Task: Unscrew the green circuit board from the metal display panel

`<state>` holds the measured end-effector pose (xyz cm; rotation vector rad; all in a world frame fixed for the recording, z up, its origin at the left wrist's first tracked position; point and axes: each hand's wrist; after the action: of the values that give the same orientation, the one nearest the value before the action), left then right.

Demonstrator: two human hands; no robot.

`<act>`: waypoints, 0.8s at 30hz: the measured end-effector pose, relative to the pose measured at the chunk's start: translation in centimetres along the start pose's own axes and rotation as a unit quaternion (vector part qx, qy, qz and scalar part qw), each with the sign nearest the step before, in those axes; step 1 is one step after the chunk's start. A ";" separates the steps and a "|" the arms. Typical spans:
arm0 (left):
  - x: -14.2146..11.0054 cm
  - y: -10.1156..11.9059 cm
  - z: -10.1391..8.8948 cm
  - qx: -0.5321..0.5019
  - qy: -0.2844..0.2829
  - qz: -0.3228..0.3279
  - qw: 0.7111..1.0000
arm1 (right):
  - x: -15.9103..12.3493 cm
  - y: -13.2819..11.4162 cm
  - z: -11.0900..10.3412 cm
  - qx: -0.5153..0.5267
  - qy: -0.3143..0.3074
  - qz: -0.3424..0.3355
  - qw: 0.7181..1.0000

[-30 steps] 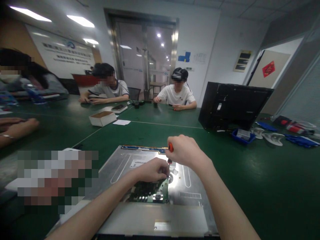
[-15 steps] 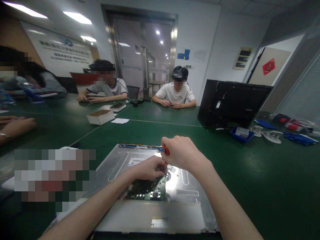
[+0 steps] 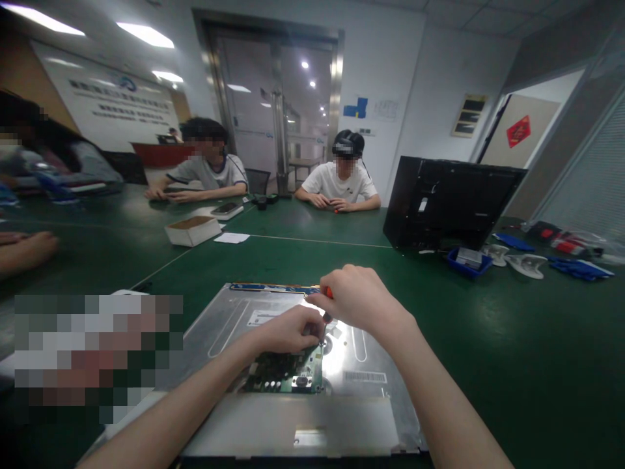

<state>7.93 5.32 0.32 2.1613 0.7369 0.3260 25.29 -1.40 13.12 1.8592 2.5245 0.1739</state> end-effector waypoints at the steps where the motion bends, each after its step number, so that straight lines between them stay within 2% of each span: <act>1: 0.0 0.0 0.0 0.000 -0.001 -0.001 1.000 | -0.1 -0.1 0.0 -0.004 0.003 0.002 1.000; 9: -0.1 0.3 -0.1 0.004 0.000 -0.001 1.000 | -0.6 0.6 0.0 0.018 0.002 -0.032 0.999; 15: -0.1 0.5 -0.1 0.007 0.000 -0.005 1.000 | -0.3 0.4 0.0 -0.005 -0.008 0.005 1.000; 21: -0.1 0.4 0.0 0.002 -0.005 -0.011 1.000 | -0.8 0.5 -0.2 0.014 -0.011 -0.013 1.000; 24: -0.1 0.3 0.1 0.003 -0.002 -0.014 1.000 | -0.5 0.2 -0.3 -0.007 -0.015 0.011 1.000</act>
<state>7.96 5.04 0.52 2.1552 0.7654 0.3050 25.56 -1.83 13.43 1.8702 2.4787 0.1612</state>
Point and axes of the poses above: each hand's wrist, its own x-axis towards the middle knuckle, its own z-axis out of the palm, y = z × x, and after that the axes turned 7 degrees about -x, right-handed
